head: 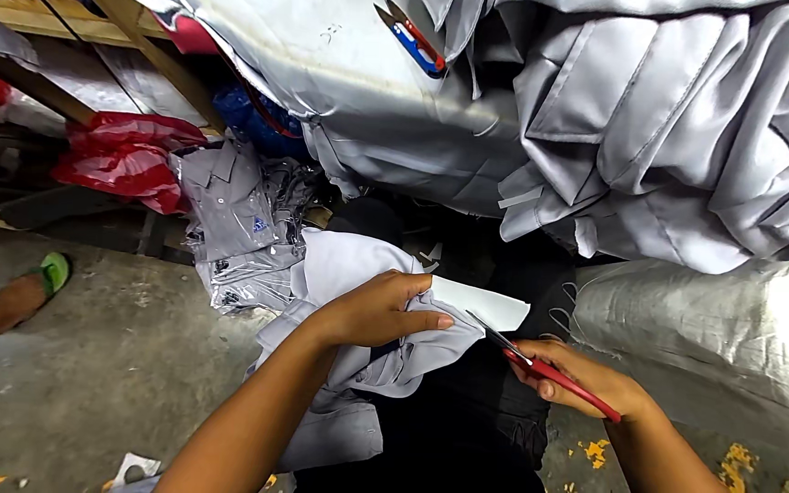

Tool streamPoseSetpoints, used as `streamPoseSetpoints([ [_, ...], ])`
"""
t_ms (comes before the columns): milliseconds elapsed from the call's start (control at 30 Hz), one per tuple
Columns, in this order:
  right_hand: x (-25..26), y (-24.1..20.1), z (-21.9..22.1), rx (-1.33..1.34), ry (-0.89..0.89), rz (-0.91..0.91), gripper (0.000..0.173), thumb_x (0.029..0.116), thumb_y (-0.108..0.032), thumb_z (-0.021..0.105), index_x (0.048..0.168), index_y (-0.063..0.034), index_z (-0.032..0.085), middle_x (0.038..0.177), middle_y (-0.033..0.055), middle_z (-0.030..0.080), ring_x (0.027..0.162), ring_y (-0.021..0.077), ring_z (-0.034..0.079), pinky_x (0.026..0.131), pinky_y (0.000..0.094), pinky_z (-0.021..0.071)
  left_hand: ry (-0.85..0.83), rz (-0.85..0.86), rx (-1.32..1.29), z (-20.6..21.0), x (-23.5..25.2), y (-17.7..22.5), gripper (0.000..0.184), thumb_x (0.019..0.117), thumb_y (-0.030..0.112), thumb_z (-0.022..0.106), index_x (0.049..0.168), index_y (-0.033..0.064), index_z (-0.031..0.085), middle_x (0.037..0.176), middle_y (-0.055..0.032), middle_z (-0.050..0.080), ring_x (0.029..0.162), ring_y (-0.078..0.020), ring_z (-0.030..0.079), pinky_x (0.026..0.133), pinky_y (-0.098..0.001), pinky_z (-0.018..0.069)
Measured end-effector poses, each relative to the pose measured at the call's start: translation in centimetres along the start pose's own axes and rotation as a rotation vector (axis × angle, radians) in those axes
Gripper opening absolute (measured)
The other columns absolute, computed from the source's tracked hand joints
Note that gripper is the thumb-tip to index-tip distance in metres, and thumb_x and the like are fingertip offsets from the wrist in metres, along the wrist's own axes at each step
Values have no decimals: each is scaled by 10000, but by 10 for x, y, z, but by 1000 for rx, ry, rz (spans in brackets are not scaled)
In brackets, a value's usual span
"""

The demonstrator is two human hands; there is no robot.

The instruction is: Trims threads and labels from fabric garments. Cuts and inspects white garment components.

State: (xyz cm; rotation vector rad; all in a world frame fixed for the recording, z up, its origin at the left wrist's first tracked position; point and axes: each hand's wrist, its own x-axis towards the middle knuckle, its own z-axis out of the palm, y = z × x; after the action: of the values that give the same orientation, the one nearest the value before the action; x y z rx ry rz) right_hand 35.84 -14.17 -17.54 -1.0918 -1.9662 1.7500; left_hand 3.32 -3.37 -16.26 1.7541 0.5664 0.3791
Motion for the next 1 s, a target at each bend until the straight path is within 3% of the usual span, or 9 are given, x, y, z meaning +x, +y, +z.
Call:
streamPoseSetpoints([
  [333, -1, -1, -5, 41, -76, 10, 738, 909, -812, 442, 952, -94, 604, 690, -61, 526, 611, -11, 510, 552, 180, 424, 15, 63, 65, 1, 0, -1, 209, 974, 303, 673, 1008, 99, 707, 837, 88, 700, 804, 62, 623, 787, -173, 500],
  [600, -1, -2, -5, 6, -69, 19, 727, 914, -809, 439, 956, -101, 600, 689, -72, 512, 607, -21, 490, 547, 173, 404, 30, 68, 88, 2, 1, -1, 198, 968, 300, 679, 995, 106, 708, 826, 90, 696, 802, 57, 619, 802, -178, 492],
  [933, 0, 1, 5, -38, 44, 2, 661, 935, -752, 487, 877, -106, 616, 630, -77, 502, 552, -36, 465, 510, 161, 381, 33, 92, 89, 0, 1, -1, 202, 963, 293, 688, 1016, 101, 714, 842, 96, 704, 815, 67, 619, 810, -166, 488],
  [1000, 0, 2, 7, -25, 76, 3, 630, 933, -730, 521, 847, -112, 606, 616, -90, 489, 538, -52, 450, 497, 145, 367, 66, 96, 123, 1, -1, 0, 239, 1001, 320, 624, 964, 100, 710, 795, 101, 681, 777, 68, 604, 781, -171, 480],
])
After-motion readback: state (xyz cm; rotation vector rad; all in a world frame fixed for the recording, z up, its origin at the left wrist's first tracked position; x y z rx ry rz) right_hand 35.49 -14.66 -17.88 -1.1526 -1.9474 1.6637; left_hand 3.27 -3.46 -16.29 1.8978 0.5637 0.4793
